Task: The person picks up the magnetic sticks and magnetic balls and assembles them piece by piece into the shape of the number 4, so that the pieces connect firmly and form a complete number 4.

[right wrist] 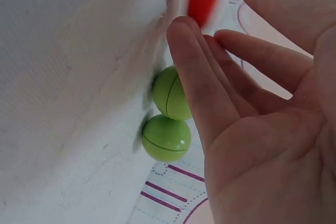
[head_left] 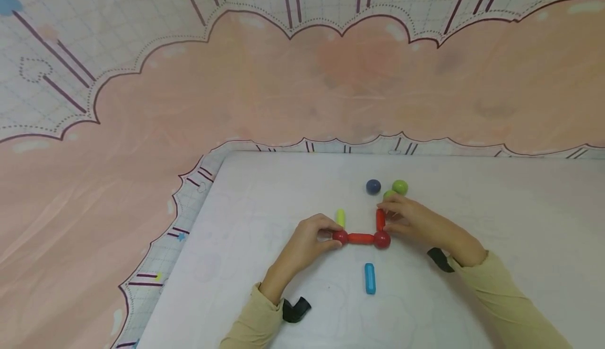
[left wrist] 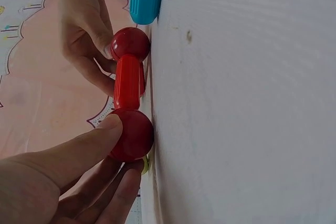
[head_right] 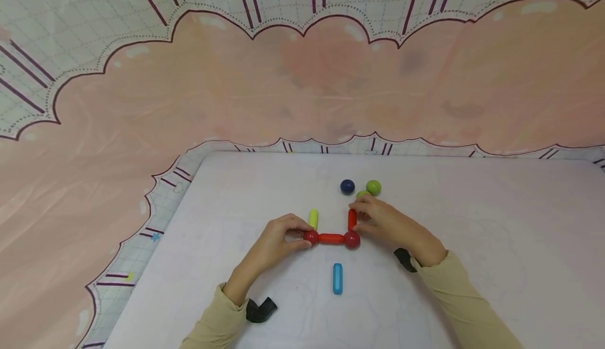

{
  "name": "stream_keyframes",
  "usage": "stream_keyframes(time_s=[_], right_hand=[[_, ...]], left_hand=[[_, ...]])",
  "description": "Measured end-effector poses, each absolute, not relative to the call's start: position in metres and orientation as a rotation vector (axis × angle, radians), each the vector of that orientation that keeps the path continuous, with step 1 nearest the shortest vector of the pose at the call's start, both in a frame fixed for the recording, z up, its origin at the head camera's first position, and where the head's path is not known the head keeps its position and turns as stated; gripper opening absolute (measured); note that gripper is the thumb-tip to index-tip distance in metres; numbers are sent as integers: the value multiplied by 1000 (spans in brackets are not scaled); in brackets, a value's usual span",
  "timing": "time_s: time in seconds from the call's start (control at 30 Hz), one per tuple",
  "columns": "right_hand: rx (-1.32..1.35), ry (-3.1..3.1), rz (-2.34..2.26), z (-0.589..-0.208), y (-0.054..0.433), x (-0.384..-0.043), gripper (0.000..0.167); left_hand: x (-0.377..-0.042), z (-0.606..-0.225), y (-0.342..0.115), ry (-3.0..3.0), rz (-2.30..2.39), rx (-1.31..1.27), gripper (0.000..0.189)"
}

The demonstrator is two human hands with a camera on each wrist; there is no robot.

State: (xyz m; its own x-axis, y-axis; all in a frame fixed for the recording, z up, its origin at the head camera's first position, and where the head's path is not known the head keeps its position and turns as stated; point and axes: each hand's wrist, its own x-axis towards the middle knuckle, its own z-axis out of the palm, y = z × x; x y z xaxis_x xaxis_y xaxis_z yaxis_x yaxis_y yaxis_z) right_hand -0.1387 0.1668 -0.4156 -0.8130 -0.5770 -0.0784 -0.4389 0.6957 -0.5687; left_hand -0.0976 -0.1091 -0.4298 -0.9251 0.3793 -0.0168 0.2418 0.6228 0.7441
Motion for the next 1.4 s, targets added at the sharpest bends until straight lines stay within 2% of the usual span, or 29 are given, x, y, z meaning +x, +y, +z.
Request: stream_keyframes(time_s=[0.5, 1.4], right_hand=[[-837, 2610, -849, -416, 167, -139, 37], [-804, 2728, -833, -418, 167, -135, 34]], left_hand=[[-98, -430, -109, 2671, 1180, 505, 30], [-98, -429, -109, 2659, 1185, 502, 29]])
